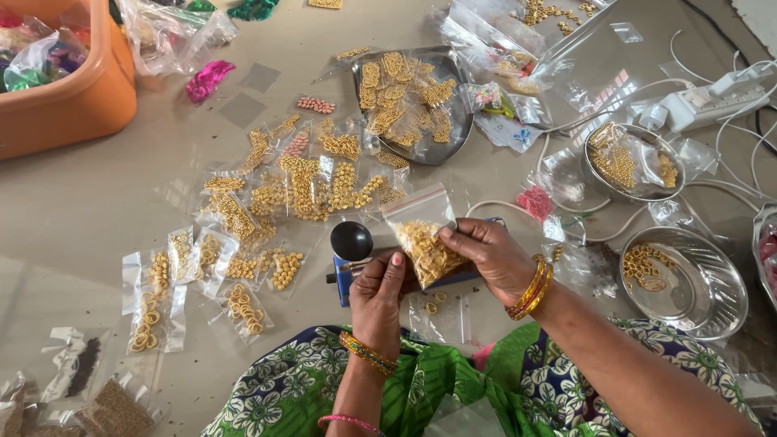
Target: The person sits on the floor packing gold-colored bead jewelry pieces into small clear plastic bags. They fill a bag with beads, seal it using a hand-held impulse bag sealer, and set the sealed bag aside, repeating with more bead pieces.
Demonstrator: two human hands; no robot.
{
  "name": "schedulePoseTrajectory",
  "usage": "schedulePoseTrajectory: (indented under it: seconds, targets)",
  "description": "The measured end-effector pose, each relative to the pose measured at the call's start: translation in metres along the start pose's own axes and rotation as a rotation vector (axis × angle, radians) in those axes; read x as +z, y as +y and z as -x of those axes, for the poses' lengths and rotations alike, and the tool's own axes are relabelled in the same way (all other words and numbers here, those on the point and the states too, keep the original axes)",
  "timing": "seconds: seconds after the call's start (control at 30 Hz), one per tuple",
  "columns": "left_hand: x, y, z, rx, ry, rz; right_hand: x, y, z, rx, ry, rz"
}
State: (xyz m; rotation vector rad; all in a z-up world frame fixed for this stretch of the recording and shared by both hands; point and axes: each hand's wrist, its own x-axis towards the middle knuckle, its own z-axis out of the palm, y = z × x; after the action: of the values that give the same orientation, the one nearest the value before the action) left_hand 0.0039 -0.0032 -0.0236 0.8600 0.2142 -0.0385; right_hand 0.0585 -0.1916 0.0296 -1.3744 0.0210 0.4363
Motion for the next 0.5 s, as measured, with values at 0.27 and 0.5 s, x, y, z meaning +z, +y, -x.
schedulePoseTrajectory:
  seconds: [0.27,0.5]
  targets:
    - [0.007,0.01,0.003,-0.034,0.003,0.044,0.005,-0.008,0.003,0.049,0.057,-0.065]
    - [0.012,0.016,0.005,0.002,-0.027,-0.034,0.001,-0.005,0.002,0.024,-0.025,0.027]
